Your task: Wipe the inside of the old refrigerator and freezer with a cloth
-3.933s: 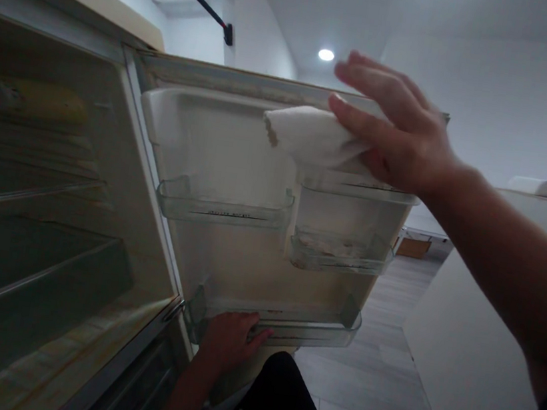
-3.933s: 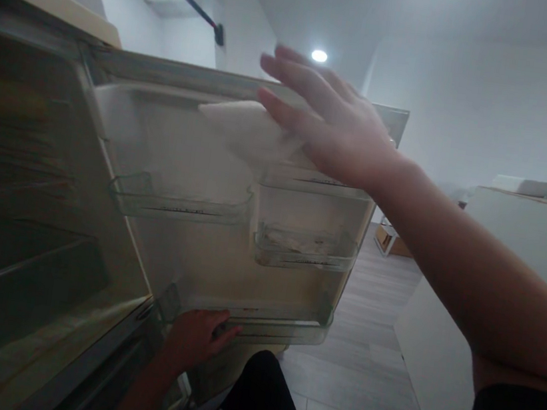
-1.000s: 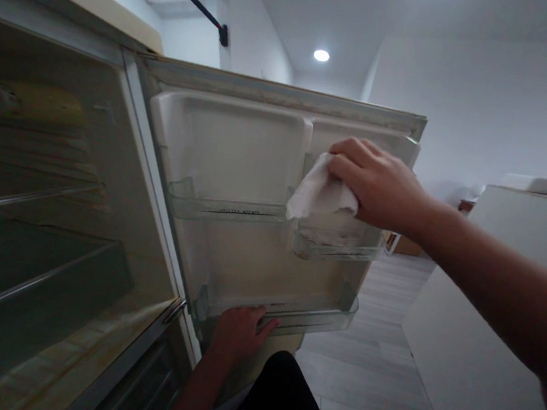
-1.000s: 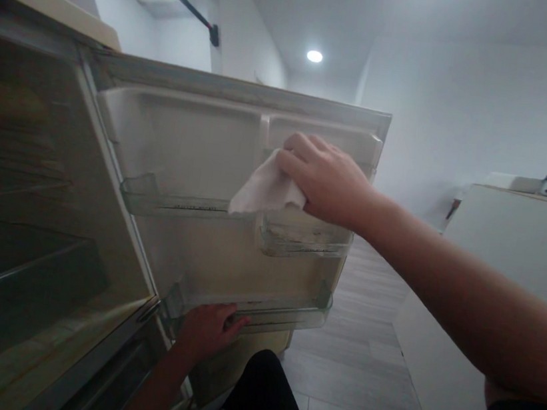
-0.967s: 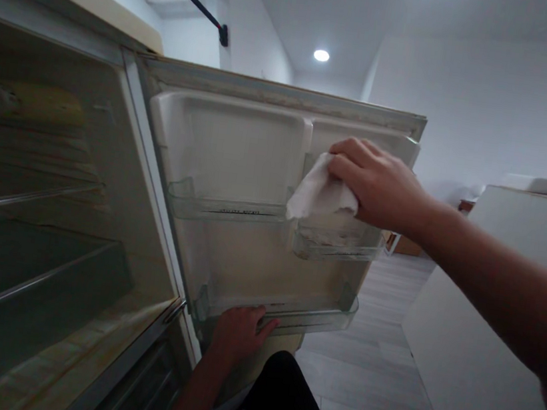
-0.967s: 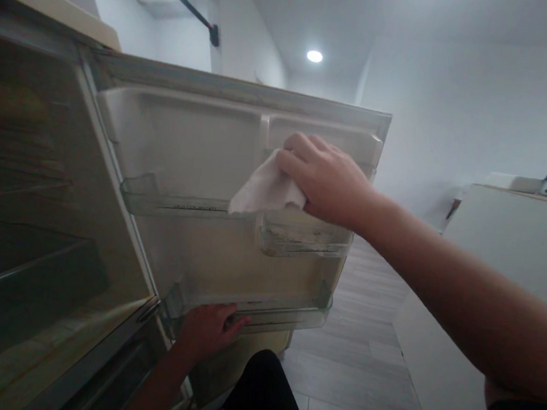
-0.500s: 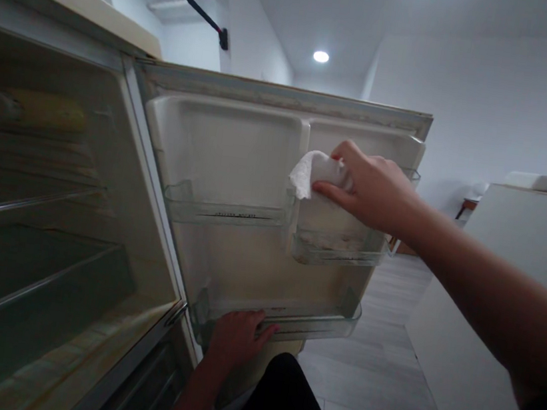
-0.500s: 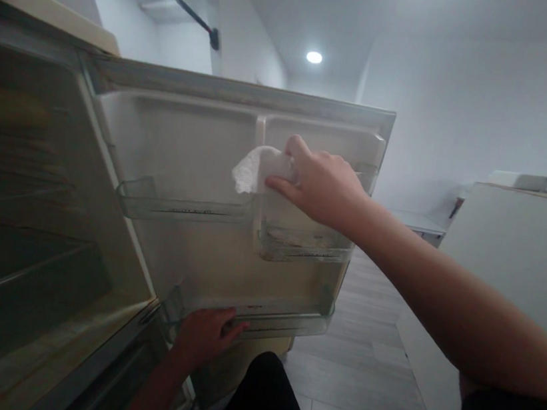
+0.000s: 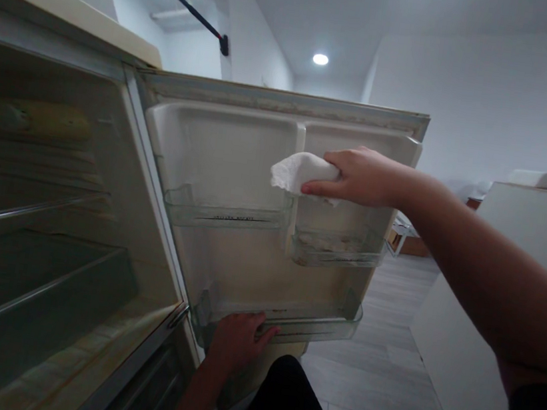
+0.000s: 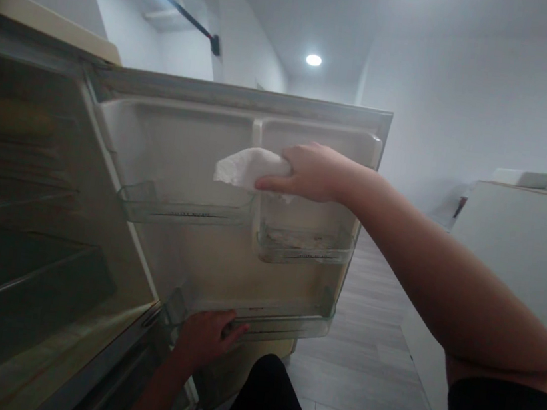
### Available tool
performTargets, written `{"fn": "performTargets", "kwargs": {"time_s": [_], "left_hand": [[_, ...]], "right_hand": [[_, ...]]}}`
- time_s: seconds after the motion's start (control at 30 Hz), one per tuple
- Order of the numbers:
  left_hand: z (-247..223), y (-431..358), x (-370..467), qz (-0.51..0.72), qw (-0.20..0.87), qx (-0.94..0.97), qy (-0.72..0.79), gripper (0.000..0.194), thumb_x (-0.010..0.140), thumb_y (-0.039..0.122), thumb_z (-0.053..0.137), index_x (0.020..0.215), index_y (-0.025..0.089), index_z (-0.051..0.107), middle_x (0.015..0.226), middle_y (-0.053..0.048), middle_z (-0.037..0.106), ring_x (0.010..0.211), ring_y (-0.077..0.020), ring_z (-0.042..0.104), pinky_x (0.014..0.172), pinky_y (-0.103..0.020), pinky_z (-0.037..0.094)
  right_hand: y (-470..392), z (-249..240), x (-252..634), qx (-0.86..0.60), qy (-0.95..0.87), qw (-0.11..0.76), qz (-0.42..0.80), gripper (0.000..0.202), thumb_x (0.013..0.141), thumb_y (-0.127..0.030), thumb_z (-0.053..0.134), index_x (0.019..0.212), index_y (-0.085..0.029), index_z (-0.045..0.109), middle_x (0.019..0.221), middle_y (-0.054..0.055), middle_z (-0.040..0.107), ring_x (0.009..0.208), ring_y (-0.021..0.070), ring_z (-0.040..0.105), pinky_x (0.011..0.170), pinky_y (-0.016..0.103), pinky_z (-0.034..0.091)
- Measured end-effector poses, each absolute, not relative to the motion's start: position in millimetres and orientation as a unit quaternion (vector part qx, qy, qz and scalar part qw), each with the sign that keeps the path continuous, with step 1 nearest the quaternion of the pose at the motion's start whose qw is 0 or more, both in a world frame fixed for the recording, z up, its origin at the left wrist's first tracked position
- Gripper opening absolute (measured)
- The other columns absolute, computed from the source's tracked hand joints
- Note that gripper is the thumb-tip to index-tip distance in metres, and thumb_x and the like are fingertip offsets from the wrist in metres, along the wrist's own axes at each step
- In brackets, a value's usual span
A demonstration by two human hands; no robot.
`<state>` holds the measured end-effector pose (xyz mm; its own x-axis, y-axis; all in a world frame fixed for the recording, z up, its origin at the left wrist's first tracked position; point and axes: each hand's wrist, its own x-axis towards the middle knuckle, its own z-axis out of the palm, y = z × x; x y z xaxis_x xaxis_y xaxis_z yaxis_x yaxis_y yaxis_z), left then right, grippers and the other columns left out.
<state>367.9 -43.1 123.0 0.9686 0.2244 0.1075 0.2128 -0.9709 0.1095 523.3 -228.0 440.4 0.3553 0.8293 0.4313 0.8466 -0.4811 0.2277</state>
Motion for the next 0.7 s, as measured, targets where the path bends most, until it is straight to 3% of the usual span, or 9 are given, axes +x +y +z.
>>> {"fn": "performTargets", "kwargs": {"time_s": [0.2,0.47,0.6,0.7], "left_hand": [[122,-45,369,0.074,0.044,0.99,0.116,0.055,0.096,0.065,0.032,0.098,0.023,0.068,0.092,-0.007,0.076,0.088,-0.0257,0.071,0.078,-0.037,0.046],[119,-44,367,0.083,0.042,0.99,0.11,0.055,0.096,0.065,0.032,0.093,0.023,0.067,0.089,-0.006,0.076,0.084,-0.026,0.071,0.074,-0.036,0.045],[118,-42,364,0.076,0.042,0.99,0.11,0.053,0.095,0.065,0.034,0.09,0.023,0.066,0.085,-0.004,0.075,0.083,-0.0242,0.07,0.074,-0.034,0.043],[119,-42,363,0.081,0.045,0.99,0.107,0.054,0.095,0.066,0.034,0.087,0.023,0.066,0.084,-0.004,0.075,0.081,-0.023,0.07,0.073,-0.033,0.043]], "right_hand": [[-254,429,522,-0.85,-0.413,0.028,-0.326,0.076,0.08,-0.084,0.045,0.1,-0.015,0.071,0.087,0.014,0.07,0.083,0.0267,0.064,0.072,0.035,0.044],[-241,447,506,-0.85,-0.487,0.066,-0.193,0.063,0.094,-0.067,0.037,0.095,-0.015,0.072,0.081,0.008,0.067,0.072,0.0194,0.061,0.068,0.032,0.043],[-228,454,511,-0.806,-0.573,0.083,-0.124,0.05,0.095,-0.061,0.045,0.101,-0.018,0.071,0.088,0.004,0.069,0.077,0.0174,0.062,0.073,0.03,0.045],[-231,459,516,-0.804,-0.583,0.081,-0.087,0.053,0.095,-0.063,0.045,0.102,-0.017,0.071,0.09,0.003,0.07,0.077,0.0161,0.061,0.073,0.029,0.046]]}}
